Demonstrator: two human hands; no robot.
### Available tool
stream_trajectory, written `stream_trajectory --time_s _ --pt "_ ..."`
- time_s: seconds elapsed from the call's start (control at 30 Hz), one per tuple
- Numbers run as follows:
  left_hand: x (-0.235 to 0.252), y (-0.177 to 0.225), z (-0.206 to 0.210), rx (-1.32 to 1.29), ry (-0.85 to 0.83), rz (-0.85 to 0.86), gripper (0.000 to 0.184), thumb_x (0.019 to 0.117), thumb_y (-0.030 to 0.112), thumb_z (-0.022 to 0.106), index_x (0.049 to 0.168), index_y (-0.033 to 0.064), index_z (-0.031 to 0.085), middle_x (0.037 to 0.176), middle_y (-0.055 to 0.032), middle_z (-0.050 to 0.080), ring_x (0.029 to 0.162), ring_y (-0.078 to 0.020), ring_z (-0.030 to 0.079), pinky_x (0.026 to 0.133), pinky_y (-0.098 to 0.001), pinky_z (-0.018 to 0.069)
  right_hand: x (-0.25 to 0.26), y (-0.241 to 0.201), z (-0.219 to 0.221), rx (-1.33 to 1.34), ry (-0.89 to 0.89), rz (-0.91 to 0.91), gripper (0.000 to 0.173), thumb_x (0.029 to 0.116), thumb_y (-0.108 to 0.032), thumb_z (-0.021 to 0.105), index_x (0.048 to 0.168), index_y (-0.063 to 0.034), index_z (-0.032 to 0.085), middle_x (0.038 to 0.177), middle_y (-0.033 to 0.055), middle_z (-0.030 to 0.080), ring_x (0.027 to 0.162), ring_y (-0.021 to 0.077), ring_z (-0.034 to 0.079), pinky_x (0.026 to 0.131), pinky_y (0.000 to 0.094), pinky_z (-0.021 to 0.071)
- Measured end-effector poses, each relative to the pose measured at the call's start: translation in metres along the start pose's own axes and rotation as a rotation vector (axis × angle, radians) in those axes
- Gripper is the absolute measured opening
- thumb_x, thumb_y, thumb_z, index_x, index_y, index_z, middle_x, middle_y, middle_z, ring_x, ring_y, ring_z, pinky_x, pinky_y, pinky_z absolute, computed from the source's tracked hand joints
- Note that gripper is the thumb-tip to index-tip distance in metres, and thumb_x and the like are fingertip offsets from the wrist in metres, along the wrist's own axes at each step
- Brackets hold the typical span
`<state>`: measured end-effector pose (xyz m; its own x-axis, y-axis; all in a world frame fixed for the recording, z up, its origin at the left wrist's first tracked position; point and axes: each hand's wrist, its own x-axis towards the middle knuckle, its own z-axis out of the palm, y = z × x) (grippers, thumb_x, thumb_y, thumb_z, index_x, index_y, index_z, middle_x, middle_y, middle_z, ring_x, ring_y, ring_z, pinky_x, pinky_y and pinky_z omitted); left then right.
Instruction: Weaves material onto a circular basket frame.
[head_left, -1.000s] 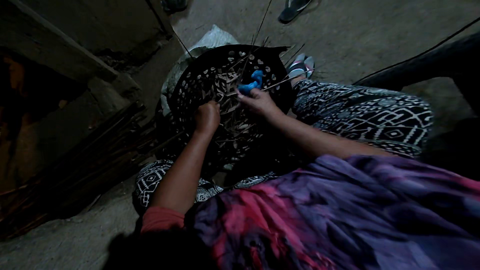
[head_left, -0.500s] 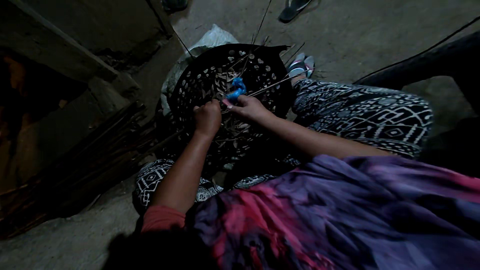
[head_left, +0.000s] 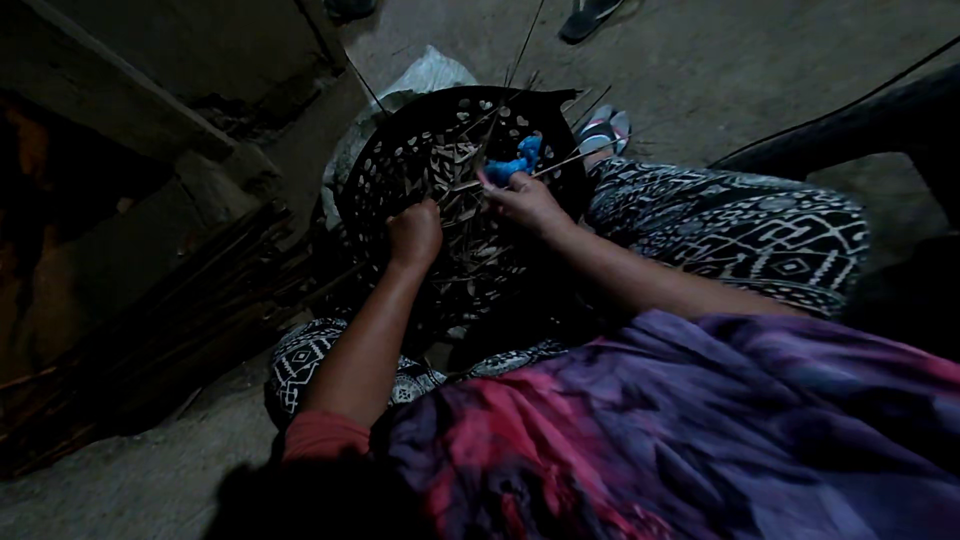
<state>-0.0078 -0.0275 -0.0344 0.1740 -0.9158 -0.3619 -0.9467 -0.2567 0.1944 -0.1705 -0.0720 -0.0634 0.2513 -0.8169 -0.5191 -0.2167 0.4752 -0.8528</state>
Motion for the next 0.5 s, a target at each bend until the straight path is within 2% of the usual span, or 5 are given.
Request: stream_trajectory --time_s 0.13,0.2,0.3,0.4,0.5 --pt "0.003 0.001 -0.002 -0.119 -0.045 -0.012 0.036 0.1115 0.025 0.045 0.129 0.0047 0.068 0.120 -0.0194 0.072 0.116 -0.0364 0.068 0.101 -0.0581 0.0500 -0.002 0.011 0.013 0.057 -0.173 0.049 0.032 0.1063 -0.023 0.057 0.133 -0.0049 0.052 0.090 0.0046 0.064 0.063 0.0065 0.055 0.059 0.0246 0.0479" --pt "0.002 -0.001 -0.003 -0.167 -0.051 -0.004 0.036 0.1111 0.026 0.046 0.128 0.0040 0.068 0.119 -0.0199 0.073 0.114 -0.0368 0.069 0.100 -0.0585 0.0502 0.001 0.013 0.013 0.070 -0.197 0.056 0.031 0.1067 -0.023 0.057 0.131 -0.0049 0.054 0.090 0.0044 0.063 0.064 0.0071 0.055 0.059 0.0250 0.0483" --pt "0.001 -0.004 -0.004 -0.233 -0.072 0.013 0.035 0.1111 0.025 0.047 0.129 0.0032 0.068 0.118 -0.0204 0.072 0.113 -0.0365 0.069 0.100 -0.0579 0.0502 0.007 0.007 0.007 0.117 -0.111 0.079 0.029 0.1075 -0.027 0.055 0.127 -0.0058 0.054 0.090 0.0024 0.061 0.067 0.0076 0.056 0.061 0.0251 0.0489" --pt "0.003 -0.008 -0.005 -0.273 -0.093 0.021 0.036 0.1112 0.026 0.046 0.128 0.0023 0.067 0.115 -0.0195 0.073 0.111 -0.0351 0.070 0.100 -0.0573 0.0512 0.012 -0.002 -0.001 0.226 0.032 0.121 0.028 0.1076 -0.027 0.054 0.128 -0.0083 0.051 0.090 0.0015 0.060 0.065 0.0071 0.057 0.057 0.0222 0.0491" --pt "0.003 -0.008 -0.005 -0.271 -0.095 0.029 0.035 0.1112 0.025 0.046 0.127 0.0022 0.068 0.116 -0.0202 0.072 0.112 -0.0360 0.069 0.100 -0.0581 0.0506 0.006 -0.003 0.000 0.196 -0.010 0.105 0.027 0.1077 -0.027 0.054 0.126 -0.0075 0.052 0.088 0.0011 0.061 0.065 0.0066 0.057 0.059 0.0223 0.0493"
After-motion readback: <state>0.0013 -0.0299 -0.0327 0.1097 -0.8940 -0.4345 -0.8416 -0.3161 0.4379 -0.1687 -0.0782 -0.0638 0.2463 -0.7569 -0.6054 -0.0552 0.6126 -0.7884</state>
